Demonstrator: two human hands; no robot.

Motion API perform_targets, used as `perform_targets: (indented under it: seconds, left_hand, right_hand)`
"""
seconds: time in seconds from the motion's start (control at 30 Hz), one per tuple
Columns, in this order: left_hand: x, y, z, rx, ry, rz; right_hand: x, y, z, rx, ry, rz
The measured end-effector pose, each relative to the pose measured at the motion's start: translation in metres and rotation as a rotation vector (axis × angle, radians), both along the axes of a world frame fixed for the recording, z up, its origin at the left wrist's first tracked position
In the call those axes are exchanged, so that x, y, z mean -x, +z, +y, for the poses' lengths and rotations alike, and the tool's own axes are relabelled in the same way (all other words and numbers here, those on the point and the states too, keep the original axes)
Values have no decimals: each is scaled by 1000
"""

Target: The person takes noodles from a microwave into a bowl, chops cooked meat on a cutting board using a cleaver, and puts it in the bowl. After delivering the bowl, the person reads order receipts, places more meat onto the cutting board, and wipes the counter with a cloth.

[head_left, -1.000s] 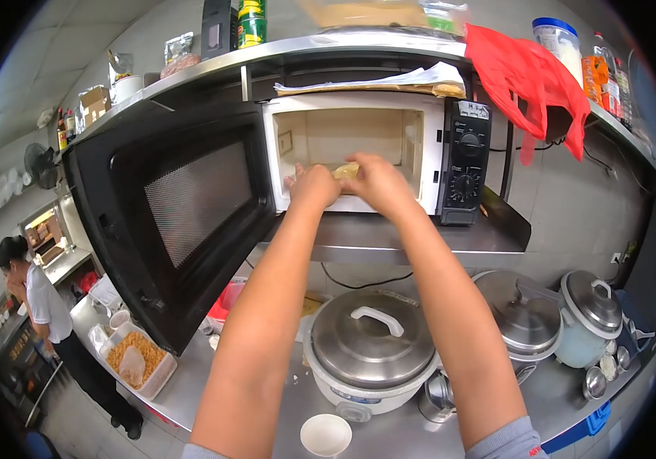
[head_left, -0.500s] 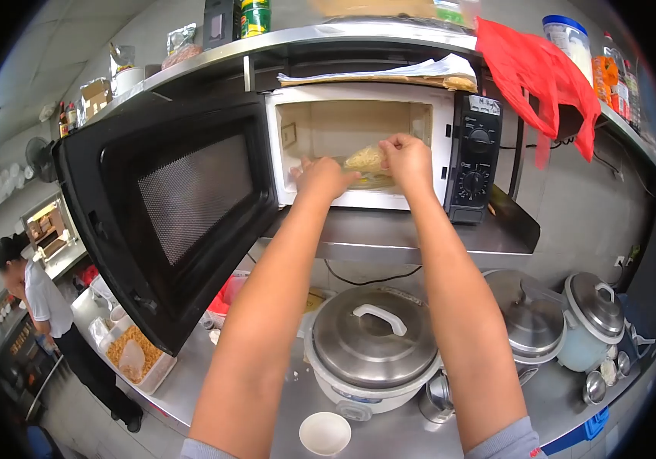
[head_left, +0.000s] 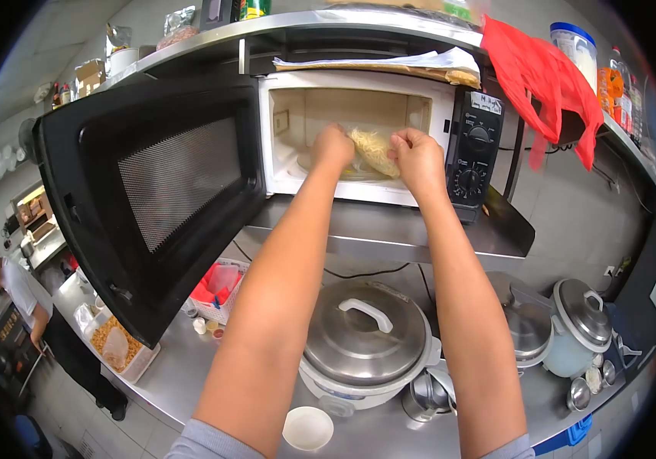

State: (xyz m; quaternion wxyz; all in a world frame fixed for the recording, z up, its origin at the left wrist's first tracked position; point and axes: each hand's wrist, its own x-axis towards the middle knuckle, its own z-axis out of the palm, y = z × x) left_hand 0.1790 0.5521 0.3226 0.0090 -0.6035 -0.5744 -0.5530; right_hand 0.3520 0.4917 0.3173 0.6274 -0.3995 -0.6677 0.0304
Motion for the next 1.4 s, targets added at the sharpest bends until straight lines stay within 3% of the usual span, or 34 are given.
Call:
perform_targets:
  seconds: [0.07,0.2,0.27,0.37,0.5,0.57,0.63,0.7,0.77,0.83,0.97,1.03,1.17,1.2,1.23,1.37,1.4]
  left_hand:
    - [-10,3,-10,24,-424,-590]
    - [-18,18,-13,-159,-418,-626]
    - [-13,25,-12,-447,-268,-241]
    - [-15,41,-69,-637,-161,6]
    - [-15,31,-156,-622,-178,164]
    - [-20,15,-243,-388,-215,178]
    - [-17,-36,-282,-493,-370,108]
    - [22,-86,-299,-316,-369,310]
    - [30,-162,-338,-111,-438,225]
    - [43,-219,-373,261,-512,17]
    - [66,-348,-393,538,-638,-406]
    - [75,-414,-389,591,-597,-517]
    - [97,-554,-384,702,-498,-554]
    - [105,-586,-387,542,-364,-225]
    - [105,-603,-392,376,-224,97]
    - [105,-583,-410,443,-11,-85]
    - [105,-582,-414,499,-1,-129]
  right_hand:
    - [2,-7,-6,13,28,42]
    - [0,-23,-8,-44,153,290]
    - [-3,-27,-5,-77,247,409]
    - [-14,-26,-22,-101,359,479]
    - [-43,-33,-87,-48,559,486]
    - [-66,-48,-125,-35,579,422]
    - [-84,-78,-159,-21,537,332]
    - [-89,-126,-197,75,511,269]
    - [-101,-191,-238,240,514,193]
    - [-107,-240,-270,409,645,148]
    - [-72,-303,-299,655,690,152]
    - [-48,-326,-296,677,647,-24]
    - [29,-383,-275,803,608,-248]
    - [49,-420,-256,602,602,-427]
    - [65,-454,-240,397,587,-601]
    - [102,-497,-236,443,591,-603]
    - [104,-495,-243,505,623,-463]
